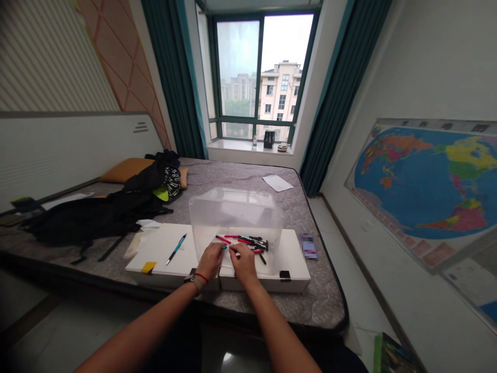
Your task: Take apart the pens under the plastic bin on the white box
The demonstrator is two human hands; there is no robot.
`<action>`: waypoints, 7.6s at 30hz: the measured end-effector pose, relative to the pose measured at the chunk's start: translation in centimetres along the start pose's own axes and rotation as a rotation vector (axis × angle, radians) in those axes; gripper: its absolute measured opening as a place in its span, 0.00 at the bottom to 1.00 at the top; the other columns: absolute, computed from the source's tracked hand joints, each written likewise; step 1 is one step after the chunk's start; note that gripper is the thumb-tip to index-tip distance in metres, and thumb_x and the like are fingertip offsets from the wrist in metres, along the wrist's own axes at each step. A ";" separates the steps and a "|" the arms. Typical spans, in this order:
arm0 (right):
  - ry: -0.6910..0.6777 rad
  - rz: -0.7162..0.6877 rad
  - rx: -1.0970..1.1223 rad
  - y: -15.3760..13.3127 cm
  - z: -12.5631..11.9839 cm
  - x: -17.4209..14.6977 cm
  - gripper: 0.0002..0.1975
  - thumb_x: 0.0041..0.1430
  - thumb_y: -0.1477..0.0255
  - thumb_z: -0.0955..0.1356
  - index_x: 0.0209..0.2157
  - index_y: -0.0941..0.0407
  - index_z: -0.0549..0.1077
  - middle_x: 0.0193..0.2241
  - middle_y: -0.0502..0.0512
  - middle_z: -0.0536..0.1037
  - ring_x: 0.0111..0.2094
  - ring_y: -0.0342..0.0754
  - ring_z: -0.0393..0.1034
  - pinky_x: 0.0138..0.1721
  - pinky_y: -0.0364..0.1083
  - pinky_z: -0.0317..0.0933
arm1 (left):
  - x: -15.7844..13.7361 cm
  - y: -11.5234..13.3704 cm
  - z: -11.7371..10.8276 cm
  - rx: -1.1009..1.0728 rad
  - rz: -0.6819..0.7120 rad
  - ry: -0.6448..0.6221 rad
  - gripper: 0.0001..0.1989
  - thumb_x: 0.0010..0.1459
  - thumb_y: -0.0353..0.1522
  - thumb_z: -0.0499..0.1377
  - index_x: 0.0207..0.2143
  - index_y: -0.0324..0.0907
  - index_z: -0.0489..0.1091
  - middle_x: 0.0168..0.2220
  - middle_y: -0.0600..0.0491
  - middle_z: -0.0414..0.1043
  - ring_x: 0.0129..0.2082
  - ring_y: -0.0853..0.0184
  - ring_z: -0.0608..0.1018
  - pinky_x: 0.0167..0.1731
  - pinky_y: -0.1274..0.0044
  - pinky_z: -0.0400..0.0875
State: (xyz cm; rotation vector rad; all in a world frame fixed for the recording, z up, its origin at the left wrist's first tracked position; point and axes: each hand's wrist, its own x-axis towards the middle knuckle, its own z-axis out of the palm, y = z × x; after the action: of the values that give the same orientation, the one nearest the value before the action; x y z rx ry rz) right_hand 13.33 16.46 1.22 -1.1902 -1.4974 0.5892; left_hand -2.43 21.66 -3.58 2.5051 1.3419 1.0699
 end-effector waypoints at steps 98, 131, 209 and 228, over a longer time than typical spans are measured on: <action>0.114 0.245 0.092 4.1 5.6 1.3 0.07 0.50 0.67 0.65 0.28 0.57 0.69 0.25 0.52 0.73 0.26 0.45 0.67 0.28 0.42 0.62 | -0.2 -0.4 0.5 0.031 -0.011 0.015 0.09 0.59 0.28 0.49 0.40 0.41 0.66 0.31 0.49 0.68 0.34 0.63 0.71 0.36 0.71 0.69; 0.129 0.374 0.603 4.8 5.4 1.4 0.18 0.45 0.58 0.71 0.30 0.57 0.68 0.27 0.51 0.73 0.29 0.48 0.73 0.21 0.42 0.69 | -0.1 0.2 0.2 0.063 -0.070 0.062 0.07 0.61 0.28 0.47 0.35 0.42 0.65 0.29 0.50 0.66 0.33 0.63 0.70 0.35 0.71 0.67; -0.953 -0.184 -1.116 2.6 1.7 9.7 0.11 0.56 0.79 0.64 0.39 0.63 0.76 0.41 0.69 0.77 0.42 0.56 0.74 0.41 0.50 0.67 | 0.1 0.6 -0.6 0.036 -0.101 0.108 0.12 0.65 0.32 0.42 0.34 0.41 0.64 0.31 0.49 0.67 0.34 0.63 0.70 0.36 0.70 0.65; -0.165 0.116 -0.523 2.4 0.4 11.4 0.08 0.53 0.71 0.63 0.31 0.57 0.72 0.31 0.57 0.78 0.34 0.48 0.72 0.38 0.44 0.63 | 0.0 0.4 -0.4 0.035 -0.113 0.120 0.12 0.65 0.32 0.43 0.37 0.41 0.64 0.32 0.49 0.68 0.34 0.63 0.71 0.37 0.70 0.66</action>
State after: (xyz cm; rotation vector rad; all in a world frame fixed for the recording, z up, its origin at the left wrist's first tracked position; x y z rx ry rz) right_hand 14.83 27.70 4.00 -1.6694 -1.7957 0.3867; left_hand -2.39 21.27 -3.12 2.3891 1.5266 1.2000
